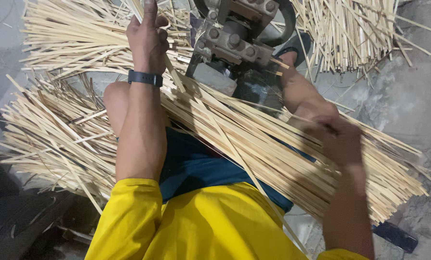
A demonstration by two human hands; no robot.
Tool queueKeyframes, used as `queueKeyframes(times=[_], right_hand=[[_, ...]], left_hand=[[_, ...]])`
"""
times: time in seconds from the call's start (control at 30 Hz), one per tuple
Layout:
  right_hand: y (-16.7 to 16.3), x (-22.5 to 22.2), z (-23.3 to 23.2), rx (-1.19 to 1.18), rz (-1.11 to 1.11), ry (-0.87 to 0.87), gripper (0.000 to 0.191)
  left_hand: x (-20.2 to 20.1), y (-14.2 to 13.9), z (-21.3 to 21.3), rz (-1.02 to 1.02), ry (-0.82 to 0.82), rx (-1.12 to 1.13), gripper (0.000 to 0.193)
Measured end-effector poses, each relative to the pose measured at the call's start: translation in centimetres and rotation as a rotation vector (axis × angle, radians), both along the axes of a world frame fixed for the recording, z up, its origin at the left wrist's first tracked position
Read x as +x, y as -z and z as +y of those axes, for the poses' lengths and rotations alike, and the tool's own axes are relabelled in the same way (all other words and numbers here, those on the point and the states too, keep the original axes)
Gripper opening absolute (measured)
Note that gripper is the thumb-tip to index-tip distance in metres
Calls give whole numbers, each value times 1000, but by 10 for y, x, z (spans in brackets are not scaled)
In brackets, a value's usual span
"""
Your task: The person sits on the floor of a workshop and feeds bamboo strips one at a time through a hand-cranked splitting machine, pulling each strip through the rollers and setting the split strips onto a growing pile beside them.
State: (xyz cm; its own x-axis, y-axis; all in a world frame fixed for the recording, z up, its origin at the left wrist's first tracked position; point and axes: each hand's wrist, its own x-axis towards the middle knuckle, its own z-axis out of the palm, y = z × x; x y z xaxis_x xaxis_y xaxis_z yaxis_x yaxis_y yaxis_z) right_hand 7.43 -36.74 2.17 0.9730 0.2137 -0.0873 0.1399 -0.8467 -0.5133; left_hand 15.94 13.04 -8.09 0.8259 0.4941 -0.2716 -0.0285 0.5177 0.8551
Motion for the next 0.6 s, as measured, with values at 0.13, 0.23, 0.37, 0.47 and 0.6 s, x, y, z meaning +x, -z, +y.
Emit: queueKeyframes(times=[0.13, 0.23, 0.37, 0.47, 0.6], right_hand=[[-10, 14, -47, -39, -210, 81, 11], [3, 22, -52, -74, -307, 83, 8], [26, 31, -46, -105, -442, -69, 8], [26, 38, -63, -81, -414, -48, 9], [21, 31, -90, 22, -268, 115, 9]], left_hand=[[1, -1, 0, 25, -6, 34, 47], [0, -4, -3, 4, 6, 53, 51], [-2, -9, -7, 49, 5, 67, 54], [-2, -10, -3, 96, -23, 68, 56], [1, -8, 0, 84, -33, 74, 57]])
